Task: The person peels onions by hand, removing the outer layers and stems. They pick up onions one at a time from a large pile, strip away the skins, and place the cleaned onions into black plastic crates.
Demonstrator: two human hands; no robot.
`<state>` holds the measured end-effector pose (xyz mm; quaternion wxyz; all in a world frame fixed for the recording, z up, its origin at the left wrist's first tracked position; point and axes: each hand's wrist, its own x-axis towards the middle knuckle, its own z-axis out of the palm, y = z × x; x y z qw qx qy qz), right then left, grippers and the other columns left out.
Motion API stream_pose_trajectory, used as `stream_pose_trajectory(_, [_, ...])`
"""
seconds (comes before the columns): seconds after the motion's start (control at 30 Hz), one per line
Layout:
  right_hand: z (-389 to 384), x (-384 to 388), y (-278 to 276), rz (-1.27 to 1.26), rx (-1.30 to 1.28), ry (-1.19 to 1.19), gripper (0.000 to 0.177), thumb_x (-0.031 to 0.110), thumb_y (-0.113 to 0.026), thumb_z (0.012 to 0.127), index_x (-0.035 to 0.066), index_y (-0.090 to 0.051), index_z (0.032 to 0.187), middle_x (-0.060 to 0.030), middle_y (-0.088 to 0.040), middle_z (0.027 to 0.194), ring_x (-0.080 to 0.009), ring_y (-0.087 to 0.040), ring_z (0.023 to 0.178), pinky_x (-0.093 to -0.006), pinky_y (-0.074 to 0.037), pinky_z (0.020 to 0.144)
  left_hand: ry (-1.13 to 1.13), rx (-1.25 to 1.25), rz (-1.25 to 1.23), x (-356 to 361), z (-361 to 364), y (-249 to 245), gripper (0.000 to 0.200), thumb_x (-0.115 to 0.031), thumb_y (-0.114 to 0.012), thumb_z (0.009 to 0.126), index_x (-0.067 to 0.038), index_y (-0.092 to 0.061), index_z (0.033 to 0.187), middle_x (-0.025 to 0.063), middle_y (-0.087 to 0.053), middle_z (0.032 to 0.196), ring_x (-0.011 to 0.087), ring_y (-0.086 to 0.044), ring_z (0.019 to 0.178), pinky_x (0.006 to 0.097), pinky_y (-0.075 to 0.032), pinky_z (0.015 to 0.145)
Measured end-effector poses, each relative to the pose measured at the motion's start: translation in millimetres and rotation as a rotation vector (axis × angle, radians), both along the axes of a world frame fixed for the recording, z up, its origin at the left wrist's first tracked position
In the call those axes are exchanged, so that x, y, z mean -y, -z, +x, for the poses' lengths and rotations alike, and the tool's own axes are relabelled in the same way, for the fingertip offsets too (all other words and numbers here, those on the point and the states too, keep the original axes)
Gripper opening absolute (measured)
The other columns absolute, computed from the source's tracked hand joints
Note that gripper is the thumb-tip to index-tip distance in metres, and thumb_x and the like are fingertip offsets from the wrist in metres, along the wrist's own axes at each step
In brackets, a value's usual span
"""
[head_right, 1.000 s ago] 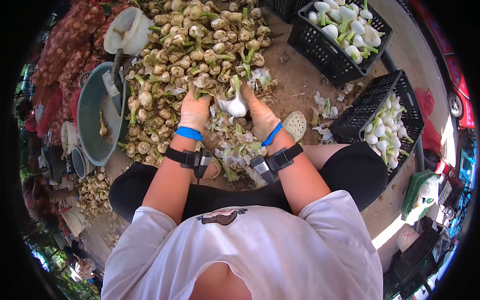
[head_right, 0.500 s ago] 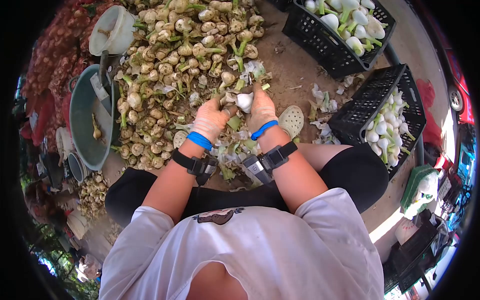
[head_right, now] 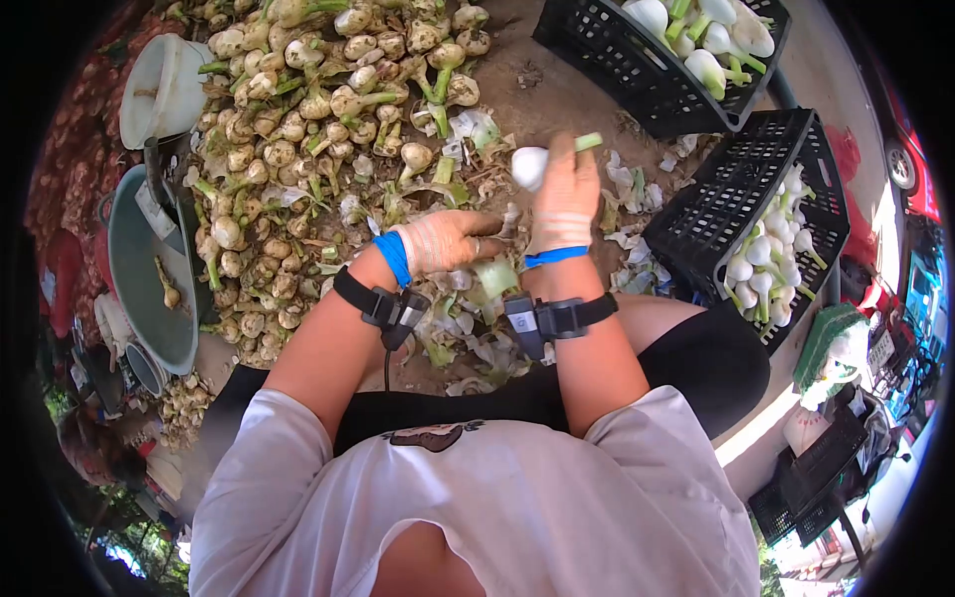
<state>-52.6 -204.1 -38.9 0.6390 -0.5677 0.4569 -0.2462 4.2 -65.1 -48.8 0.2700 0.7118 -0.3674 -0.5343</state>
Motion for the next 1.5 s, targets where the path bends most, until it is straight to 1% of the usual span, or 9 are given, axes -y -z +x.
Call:
stream_pose_trajectory(0.13, [-30.2, 95.7, -47.4, 1.312, 1.444, -0.195, 0.026, 0.015, -0.049, 0.082, -0.002, -0.051, 0.101, -0.0077, -0.057, 0.102, -0.0122, -0.058, 0.08, -0.0255, -0.048, 0.062, -0.064, 0.757, 0.357, 4.1, 41.2, 30.5, 0.05, -0.004, -0.052, 0.076, -0.023, -0.047, 0.122, 0.0101, -0.033, 0.134, 0.0334, -0.042, 0.113, 0.0417, -0.039, 0.093])
stream_pose_trajectory(0.3, [-25.5, 83.6, -51.2, 1.033, 1.006, -0.118, 0.036, 0.027, -0.048, 0.085, -0.003, -0.048, 0.106, -0.0099, -0.056, 0.092, -0.0122, -0.055, 0.082, -0.0248, -0.045, 0.063, 0.251, 0.819, 0.487, -1.1, 76.9, 81.1, 0.045, -0.003, -0.053, 0.076, -0.022, -0.051, 0.118, 0.0076, -0.043, 0.125, 0.0298, -0.046, 0.109, 0.0399, -0.043, 0.088])
stream_pose_trajectory(0.4, [-15.6, 52.6, -3.7, 0.833, 0.611, -0.26, 0.039, 0.03, -0.054, 0.083, 0.0, -0.05, 0.107, -0.0155, -0.056, 0.096, -0.0191, -0.056, 0.078, -0.0293, -0.047, 0.066, -0.522, 0.658, 0.407, -10.7, 72.0, 66.5, 0.043, -0.008, -0.054, 0.079, -0.014, -0.048, 0.121, 0.0133, -0.049, 0.117, 0.0284, -0.054, 0.099, 0.0372, -0.046, 0.083])
stream_pose_trajectory(0.6, [-1.1, -54.1, -1.4, -0.407, -0.289, -0.897, 0.075, 0.036, -0.068, 0.062, 0.004, -0.04, 0.123, -0.0209, -0.046, 0.119, -0.0355, -0.046, 0.109, -0.0374, -0.038, 0.092, -1.483, -1.474, -0.546, -55.0, 17.2, 81.0, 0.064, -0.032, -0.064, 0.077, 0.0, -0.035, 0.125, 0.0148, -0.054, 0.105, 0.0239, -0.057, 0.09, 0.0319, -0.049, 0.074])
stream_pose_trajectory(0.8, [-17.7, -81.0, -20.2, -0.766, -0.135, -0.976, 0.061, 0.02, -0.072, 0.057, 0.01, -0.048, 0.113, -0.0158, -0.049, 0.106, -0.0328, -0.051, 0.097, -0.0387, -0.043, 0.084, -1.356, -0.089, -0.14, -62.7, -7.3, -30.3, 0.061, -0.032, -0.069, 0.07, 0.01, -0.049, 0.109, 0.0148, -0.06, 0.091, 0.0159, -0.058, 0.073, 0.0273, -0.046, 0.062])
stream_pose_trajectory(1.07, [-30.2, -91.0, -34.0, -1.008, -0.093, -0.941, 0.052, 0.014, -0.07, 0.056, 0.013, -0.052, 0.106, -0.0138, -0.05, 0.102, -0.0313, -0.051, 0.094, -0.0396, -0.043, 0.081, -1.207, -0.242, -0.289, -89.4, -23.2, -63.8, 0.023, -0.01, -0.054, 0.081, 0.007, -0.053, 0.096, 0.012, -0.061, 0.083, 0.0157, -0.058, 0.065, 0.0269, -0.047, 0.057])
stream_pose_trajectory(1.2, [-28.6, -81.6, -30.9, -0.464, 0.14, -0.961, 0.042, 0.028, -0.059, 0.072, 0.006, -0.051, 0.107, -0.0146, -0.052, 0.102, -0.0252, -0.053, 0.098, -0.0382, -0.046, 0.08, -1.209, -0.22, -0.266, -101.6, -25.3, -70.4, 0.024, -0.011, -0.056, 0.08, 0.0, -0.053, 0.101, 0.0071, -0.059, 0.084, 0.0128, -0.056, 0.063, 0.0237, -0.043, 0.054])
stream_pose_trajectory(1.27, [-28.6, -70.9, -27.7, 1.091, 0.3, -0.849, 0.047, 0.037, -0.053, 0.079, 0.003, -0.048, 0.111, -0.0141, -0.053, 0.104, -0.0225, -0.053, 0.096, -0.0349, -0.046, 0.077, -1.22, -0.271, -0.502, -101.7, -33.7, -68.1, 0.023, -0.012, -0.056, 0.08, -0.001, -0.053, 0.101, 0.0064, -0.059, 0.082, 0.0115, -0.054, 0.06, 0.0248, -0.042, 0.053])
stream_pose_trajectory(1.5, [-24.4, -89.5, -31.0, 0.317, 0.241, -0.565, 0.047, 0.053, -0.05, 0.081, 0.01, -0.053, 0.1, -0.0037, -0.059, 0.075, -0.0131, -0.054, 0.056, -0.0221, -0.041, 0.042, -1.138, 0.06, -0.409, -106.0, -26.0, -48.3, 0.024, -0.008, -0.053, 0.079, 0.0, -0.056, 0.102, 0.0058, -0.059, 0.086, 0.012, -0.052, 0.075, 0.0248, -0.043, 0.068])
